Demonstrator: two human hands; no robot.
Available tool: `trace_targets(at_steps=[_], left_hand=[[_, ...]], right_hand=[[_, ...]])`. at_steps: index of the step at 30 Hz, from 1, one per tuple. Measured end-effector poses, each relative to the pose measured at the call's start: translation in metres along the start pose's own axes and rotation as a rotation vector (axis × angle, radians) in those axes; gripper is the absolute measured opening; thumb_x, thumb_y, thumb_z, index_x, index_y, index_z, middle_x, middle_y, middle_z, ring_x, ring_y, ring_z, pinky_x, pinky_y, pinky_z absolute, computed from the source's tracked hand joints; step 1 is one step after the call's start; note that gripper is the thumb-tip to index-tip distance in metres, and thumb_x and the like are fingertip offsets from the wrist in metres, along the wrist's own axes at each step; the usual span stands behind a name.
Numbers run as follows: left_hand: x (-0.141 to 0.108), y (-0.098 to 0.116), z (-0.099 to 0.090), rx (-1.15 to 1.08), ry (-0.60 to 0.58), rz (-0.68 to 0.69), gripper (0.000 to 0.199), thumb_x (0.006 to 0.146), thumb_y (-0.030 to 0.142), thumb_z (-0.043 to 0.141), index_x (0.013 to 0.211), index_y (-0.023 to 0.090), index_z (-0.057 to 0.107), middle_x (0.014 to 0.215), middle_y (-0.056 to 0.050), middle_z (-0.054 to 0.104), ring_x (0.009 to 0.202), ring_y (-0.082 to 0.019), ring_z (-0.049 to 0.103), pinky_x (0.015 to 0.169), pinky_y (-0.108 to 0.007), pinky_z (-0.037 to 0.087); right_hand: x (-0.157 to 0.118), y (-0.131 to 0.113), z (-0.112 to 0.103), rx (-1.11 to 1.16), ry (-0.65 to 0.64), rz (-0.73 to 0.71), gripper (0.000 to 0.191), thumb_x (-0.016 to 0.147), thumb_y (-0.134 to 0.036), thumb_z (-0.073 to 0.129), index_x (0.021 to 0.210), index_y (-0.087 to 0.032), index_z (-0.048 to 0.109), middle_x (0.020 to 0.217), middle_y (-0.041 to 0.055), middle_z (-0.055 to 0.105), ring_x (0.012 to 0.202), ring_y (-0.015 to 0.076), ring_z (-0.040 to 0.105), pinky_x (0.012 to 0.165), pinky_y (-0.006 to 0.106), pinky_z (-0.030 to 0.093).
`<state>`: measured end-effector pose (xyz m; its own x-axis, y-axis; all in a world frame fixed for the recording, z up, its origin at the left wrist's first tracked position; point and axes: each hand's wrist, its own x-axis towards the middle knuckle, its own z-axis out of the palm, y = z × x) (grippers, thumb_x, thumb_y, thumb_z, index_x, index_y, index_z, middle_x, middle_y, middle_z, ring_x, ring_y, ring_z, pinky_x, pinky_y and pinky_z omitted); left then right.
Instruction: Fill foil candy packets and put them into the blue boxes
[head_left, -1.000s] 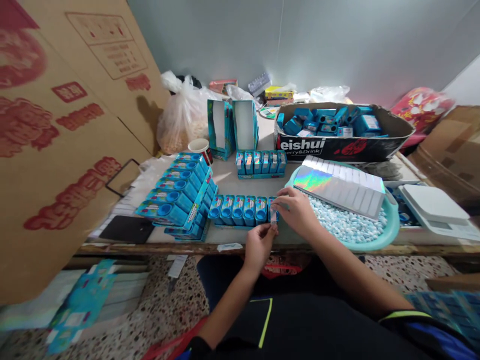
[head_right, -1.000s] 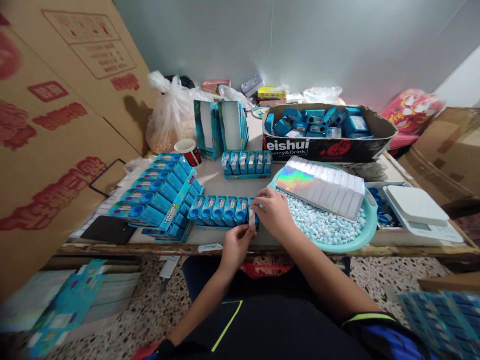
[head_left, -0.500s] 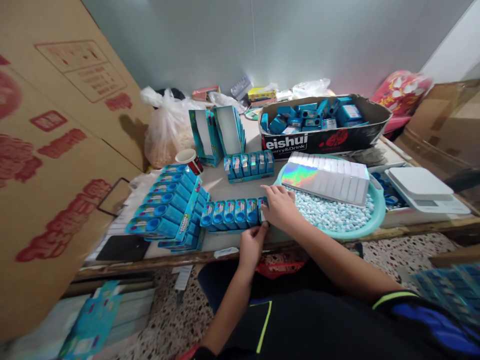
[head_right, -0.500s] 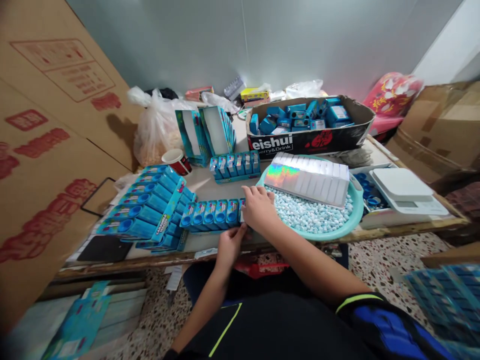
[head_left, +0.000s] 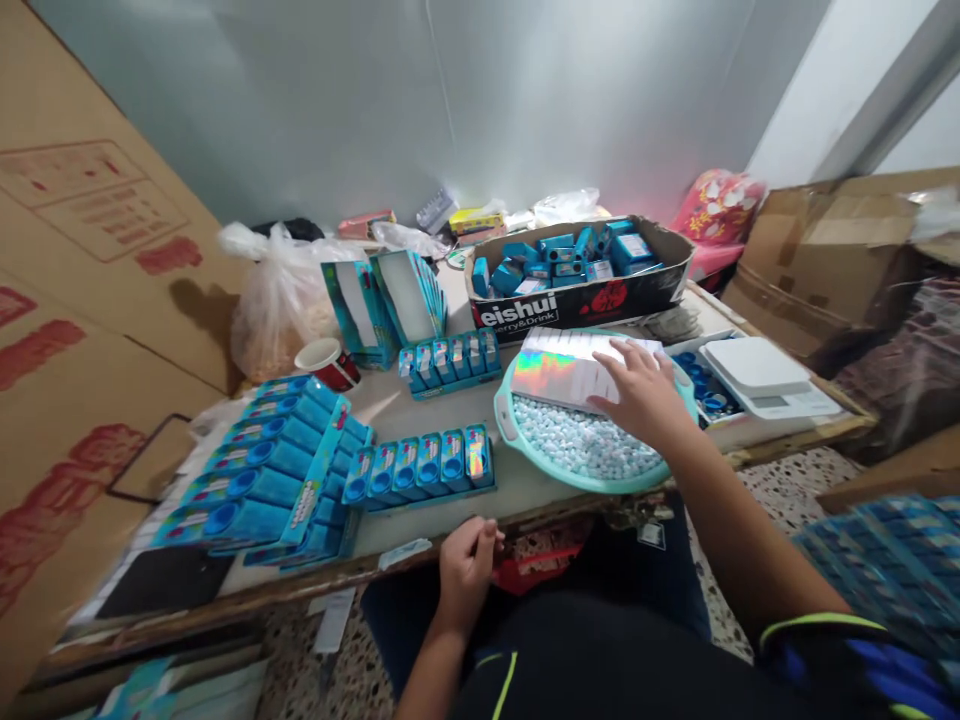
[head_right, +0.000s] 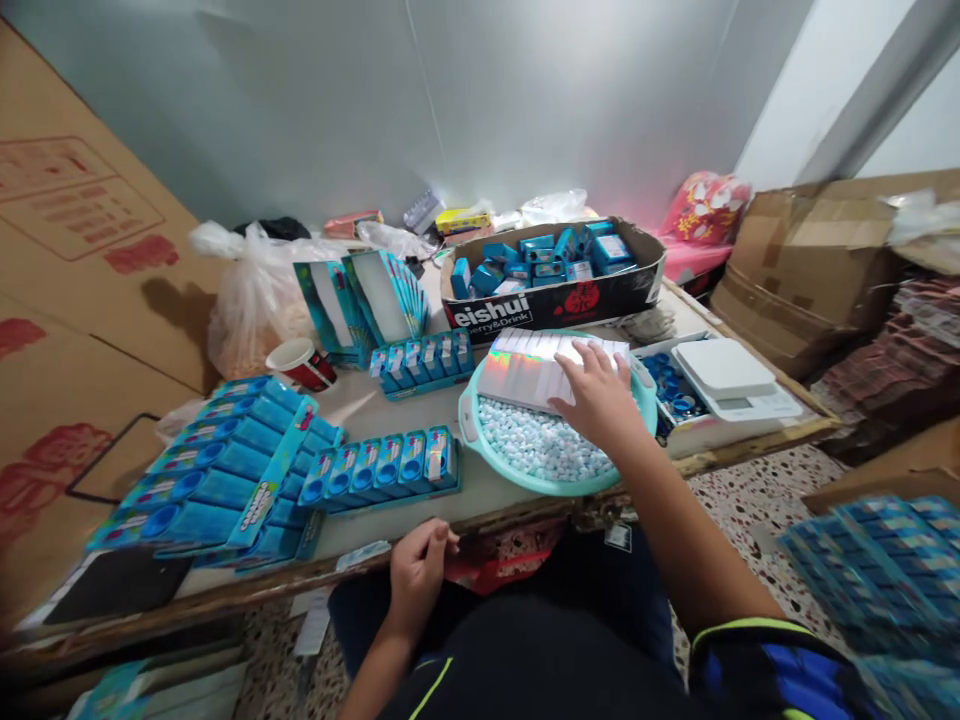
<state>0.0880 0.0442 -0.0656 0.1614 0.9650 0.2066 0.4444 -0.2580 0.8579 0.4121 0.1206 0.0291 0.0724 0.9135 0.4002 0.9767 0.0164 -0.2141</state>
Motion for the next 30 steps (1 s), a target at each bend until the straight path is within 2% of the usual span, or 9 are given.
trace_targets(at_steps=[4,8,9,11,14,16,19,24,30], left_hand=[[0.006,0.016,-0.003,0.075,0.049,0.368,0.040,0.099,0.033,0.049,0.065,0.023,0.067,0.058,-0.003,0.065,0.061,-0.019,0.064,0.065,-0.031,0.052],[0.054,0.064,-0.005,0.217,0.078,0.699,0.022,0.092,0.023,0.061,0.073,0.024,0.071,0.063,-0.002,0.068,0.062,-0.017,0.063,0.069,-0.030,0.054],[0.074,0.081,-0.002,0.264,0.077,0.722,0.018,0.092,0.022,0.062,0.078,0.024,0.073,0.068,-0.002,0.070,0.064,-0.016,0.063,0.069,-0.029,0.054],[0.120,0.112,0.014,0.336,0.001,0.678,0.019,0.096,0.026,0.057,0.095,0.022,0.076,0.086,-0.006,0.075,0.083,-0.019,0.068,0.081,-0.032,0.054],[0.187,0.140,0.055,0.537,-0.135,0.651,0.036,0.099,0.028,0.048,0.127,0.018,0.069,0.119,-0.013,0.072,0.116,-0.027,0.062,0.105,-0.042,0.047],[0.219,0.142,0.083,0.681,-0.205,0.574,0.047,0.096,0.024,0.051,0.141,0.013,0.058,0.140,-0.017,0.062,0.134,-0.033,0.051,0.116,-0.051,0.037],[0.240,0.131,0.108,0.804,-0.300,0.506,0.042,0.094,0.020,0.052,0.135,0.015,0.062,0.149,-0.017,0.055,0.143,-0.036,0.042,0.122,-0.061,0.024],[0.239,0.111,0.106,0.749,-0.355,0.540,0.028,0.096,0.020,0.051,0.117,0.022,0.070,0.133,-0.012,0.067,0.130,-0.030,0.056,0.121,-0.063,0.021],[0.235,0.109,0.099,0.729,-0.387,0.559,0.022,0.092,0.020,0.055,0.105,0.022,0.073,0.122,-0.010,0.073,0.120,-0.028,0.063,0.122,-0.060,0.020]], right_hand=[[0.001,0.039,0.013,-0.060,-0.061,0.061,0.069,0.087,-0.047,0.071,0.147,-0.022,0.048,0.158,0.0188,0.042,0.146,0.0384,0.036,0.117,0.061,0.022],[-0.004,0.048,0.022,-0.001,-0.096,0.092,0.064,0.092,-0.047,0.065,0.147,-0.021,0.047,0.152,0.0183,0.050,0.140,0.0356,0.043,0.116,0.061,0.021],[-0.005,0.048,0.023,0.017,-0.100,0.094,0.063,0.092,-0.046,0.064,0.147,-0.021,0.047,0.150,0.0180,0.052,0.139,0.0352,0.044,0.116,0.061,0.021],[-0.005,0.047,0.023,0.046,-0.098,0.094,0.061,0.092,-0.045,0.065,0.145,-0.021,0.048,0.149,0.0178,0.053,0.138,0.0348,0.045,0.116,0.060,0.020],[-0.005,0.046,0.020,0.072,-0.097,0.095,0.059,0.092,-0.045,0.066,0.143,-0.020,0.051,0.148,0.0178,0.053,0.138,0.0346,0.045,0.116,0.061,0.018],[-0.004,0.046,0.017,0.079,-0.100,0.100,0.058,0.091,-0.045,0.067,0.141,-0.019,0.052,0.148,0.0180,0.053,0.137,0.0345,0.045,0.116,0.061,0.017],[-0.003,0.046,0.016,0.078,-0.103,0.108,0.056,0.091,-0.046,0.068,0.139,-0.019,0.055,0.146,0.0179,0.054,0.135,0.0344,0.047,0.116,0.061,0.017],[-0.002,0.046,0.016,0.092,-0.095,0.120,0.053,0.090,-0.045,0.068,0.135,-0.020,0.058,0.144,0.0173,0.056,0.136,0.0341,0.046,0.117,0.064,0.015],[-0.002,0.046,0.014,0.106,-0.110,0.132,0.048,0.089,-0.045,0.069,0.130,-0.021,0.062,0.144,0.0163,0.057,0.136,0.0339,0.046,0.117,0.067,0.015]])
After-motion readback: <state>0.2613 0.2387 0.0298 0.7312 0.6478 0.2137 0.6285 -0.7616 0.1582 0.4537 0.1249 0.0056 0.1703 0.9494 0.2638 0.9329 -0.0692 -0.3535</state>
